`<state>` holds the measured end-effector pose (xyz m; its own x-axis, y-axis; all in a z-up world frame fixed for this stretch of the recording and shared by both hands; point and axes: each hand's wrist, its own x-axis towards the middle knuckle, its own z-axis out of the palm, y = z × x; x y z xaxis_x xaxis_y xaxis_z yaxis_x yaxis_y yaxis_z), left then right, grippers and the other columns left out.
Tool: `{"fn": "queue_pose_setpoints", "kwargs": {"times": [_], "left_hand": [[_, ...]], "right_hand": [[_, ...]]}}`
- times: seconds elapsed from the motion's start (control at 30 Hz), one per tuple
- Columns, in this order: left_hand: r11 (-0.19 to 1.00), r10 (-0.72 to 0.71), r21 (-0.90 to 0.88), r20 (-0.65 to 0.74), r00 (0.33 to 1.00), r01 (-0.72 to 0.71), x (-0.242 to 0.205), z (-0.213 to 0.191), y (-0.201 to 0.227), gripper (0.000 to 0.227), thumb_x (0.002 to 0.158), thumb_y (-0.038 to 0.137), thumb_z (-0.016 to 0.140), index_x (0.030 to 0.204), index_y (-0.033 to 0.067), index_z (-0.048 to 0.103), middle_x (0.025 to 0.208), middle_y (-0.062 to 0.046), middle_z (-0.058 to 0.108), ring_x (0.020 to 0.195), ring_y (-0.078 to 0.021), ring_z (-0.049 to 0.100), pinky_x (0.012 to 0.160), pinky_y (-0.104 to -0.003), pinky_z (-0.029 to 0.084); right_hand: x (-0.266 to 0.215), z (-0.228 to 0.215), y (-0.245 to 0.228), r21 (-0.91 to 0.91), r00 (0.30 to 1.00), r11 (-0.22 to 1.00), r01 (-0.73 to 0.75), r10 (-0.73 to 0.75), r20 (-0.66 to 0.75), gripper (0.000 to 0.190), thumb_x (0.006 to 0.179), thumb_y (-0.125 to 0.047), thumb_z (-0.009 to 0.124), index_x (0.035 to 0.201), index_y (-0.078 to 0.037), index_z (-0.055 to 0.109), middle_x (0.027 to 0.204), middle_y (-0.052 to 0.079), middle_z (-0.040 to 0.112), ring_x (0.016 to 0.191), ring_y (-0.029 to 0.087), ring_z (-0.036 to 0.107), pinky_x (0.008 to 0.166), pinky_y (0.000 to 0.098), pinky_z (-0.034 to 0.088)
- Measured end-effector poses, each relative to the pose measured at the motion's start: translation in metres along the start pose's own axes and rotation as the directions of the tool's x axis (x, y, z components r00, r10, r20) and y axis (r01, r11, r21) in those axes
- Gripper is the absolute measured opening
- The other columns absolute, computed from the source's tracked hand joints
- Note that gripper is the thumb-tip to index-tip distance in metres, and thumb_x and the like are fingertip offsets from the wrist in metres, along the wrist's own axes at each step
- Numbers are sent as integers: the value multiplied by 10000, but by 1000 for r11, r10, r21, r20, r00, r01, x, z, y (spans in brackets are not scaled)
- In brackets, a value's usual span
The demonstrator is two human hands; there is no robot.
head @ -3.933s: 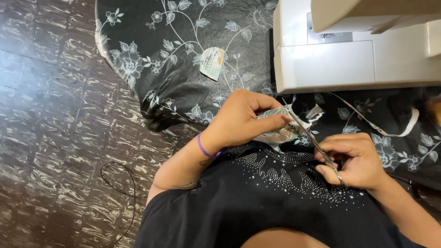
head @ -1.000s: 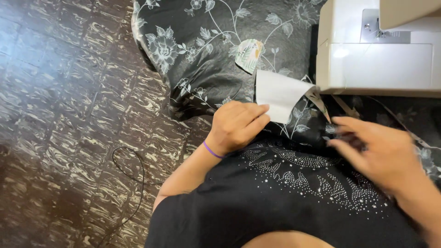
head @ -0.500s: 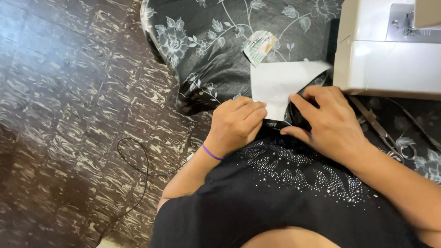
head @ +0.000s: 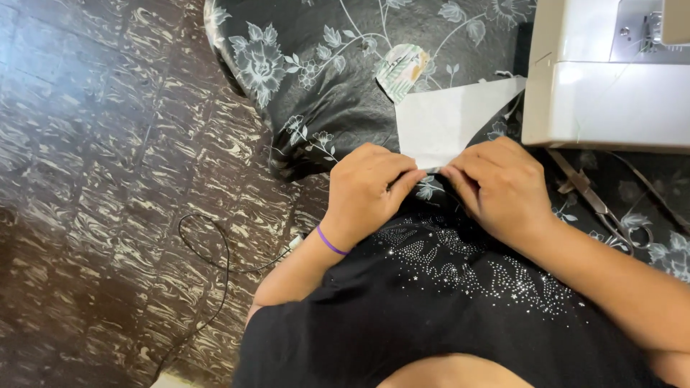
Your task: A person is preparing and cutting small fabric labels or pieces at a sewing machine station.
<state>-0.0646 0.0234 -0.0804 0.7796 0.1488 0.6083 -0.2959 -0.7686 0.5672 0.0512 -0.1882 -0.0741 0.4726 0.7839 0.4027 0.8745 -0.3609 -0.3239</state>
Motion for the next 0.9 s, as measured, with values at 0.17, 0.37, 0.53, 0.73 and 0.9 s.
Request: {"fn": "queue_pose_setpoints", "kwargs": {"times": [0.17, 0.37, 0.53, 0.73, 0.9], "left_hand": [[988, -99, 116, -12, 995, 100, 1, 8, 3, 155, 999, 266, 750, 893, 153, 750, 791, 14, 749, 780, -196, 737, 692, -274, 590], [943, -114, 313, -7, 993, 110, 4, 17, -1, 217, 997, 328, 743, 850, 174, 698, 687, 38, 672, 687, -172, 705, 631, -263, 571], [928, -72, 361, -52, 996, 86, 6, 21, 0, 198, 986, 257, 714, 828, 188, 617, 689, 42, 559, 649, -181, 625, 561, -287, 516], [951, 145, 278, 1, 989, -140, 10, 18, -7, 174, 1072, 152, 594, 963, 175, 728, 947, 7, 640, 848, -206, 642, 649, -321, 537], [947, 232, 230, -4, 973, -225, 0, 13, -17, 266, 1120, 129, 504, 996, 174, 735, 1036, 3, 701, 899, -236, 656, 605, -327, 428]], "right_hand": [[-1, 10, 7, -103, 994, 991, -89, 95, 57, 281, 1133, -343, 711, 912, -177, 764, 846, -38, 703, 841, 202, 705, 762, 322, 578], [7, 11, 5, -179, 988, 979, -100, 119, 95, 282, 1131, -329, 694, 903, -167, 729, 739, -11, 664, 778, 231, 714, 705, 335, 583], [2, 19, 8, -332, 996, 941, -60, 80, 49, 215, 1096, -352, 727, 951, -196, 699, 734, -16, 625, 743, 211, 695, 697, 330, 587], [5, 14, 4, -283, 978, 939, 194, -209, -21, 178, 1109, -210, 614, 1106, -179, 789, 1019, 24, 700, 898, 238, 679, 769, 350, 573], [21, -9, -15, -256, 963, 935, 245, -264, -43, 245, 1129, -155, 585, 1075, -96, 817, 1051, 53, 747, 923, 264, 675, 801, 369, 553]]}}
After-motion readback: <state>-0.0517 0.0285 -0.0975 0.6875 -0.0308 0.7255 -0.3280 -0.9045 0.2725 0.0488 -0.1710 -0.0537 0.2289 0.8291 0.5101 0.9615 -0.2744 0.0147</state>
